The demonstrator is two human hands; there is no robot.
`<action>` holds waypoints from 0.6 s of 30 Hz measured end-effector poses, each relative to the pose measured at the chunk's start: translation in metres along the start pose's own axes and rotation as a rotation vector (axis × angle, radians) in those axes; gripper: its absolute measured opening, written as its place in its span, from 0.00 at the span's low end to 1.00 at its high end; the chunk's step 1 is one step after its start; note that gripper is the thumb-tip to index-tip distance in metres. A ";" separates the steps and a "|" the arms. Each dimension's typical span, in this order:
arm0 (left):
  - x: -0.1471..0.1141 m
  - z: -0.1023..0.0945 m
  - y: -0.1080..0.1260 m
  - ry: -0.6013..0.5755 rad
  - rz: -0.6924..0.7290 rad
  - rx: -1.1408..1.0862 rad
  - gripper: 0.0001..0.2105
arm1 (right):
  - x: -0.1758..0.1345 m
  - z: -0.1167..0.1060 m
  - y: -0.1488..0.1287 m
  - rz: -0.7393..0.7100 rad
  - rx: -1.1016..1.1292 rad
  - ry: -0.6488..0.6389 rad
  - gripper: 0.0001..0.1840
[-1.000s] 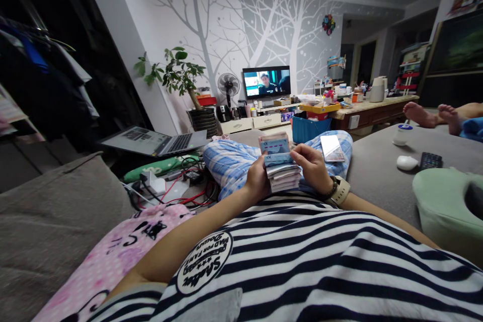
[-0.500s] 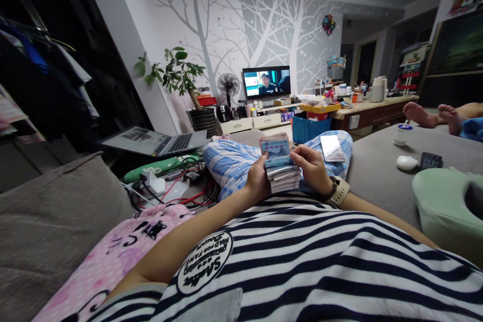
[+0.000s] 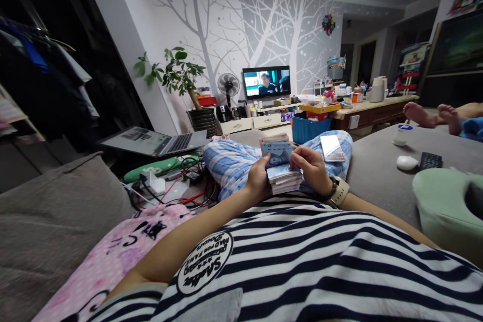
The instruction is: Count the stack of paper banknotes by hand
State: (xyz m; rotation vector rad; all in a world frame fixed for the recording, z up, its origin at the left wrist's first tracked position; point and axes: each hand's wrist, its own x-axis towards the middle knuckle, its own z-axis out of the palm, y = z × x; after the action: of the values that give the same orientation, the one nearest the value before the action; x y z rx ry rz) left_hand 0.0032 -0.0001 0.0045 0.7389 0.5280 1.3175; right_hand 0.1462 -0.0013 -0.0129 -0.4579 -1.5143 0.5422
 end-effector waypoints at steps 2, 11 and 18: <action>0.000 -0.002 0.000 -0.006 0.027 0.022 0.14 | 0.000 0.000 0.000 -0.007 -0.018 0.032 0.19; -0.004 -0.006 0.001 -0.071 0.083 0.130 0.08 | 0.007 -0.001 0.010 0.065 -0.096 0.212 0.20; -0.003 -0.006 0.001 -0.055 0.083 0.129 0.10 | 0.008 -0.003 0.009 0.084 -0.138 0.132 0.22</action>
State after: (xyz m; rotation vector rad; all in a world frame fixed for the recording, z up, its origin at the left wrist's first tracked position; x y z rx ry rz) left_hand -0.0020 -0.0022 0.0011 0.9091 0.5468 1.3451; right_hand 0.1482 0.0108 -0.0124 -0.6544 -1.4151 0.4654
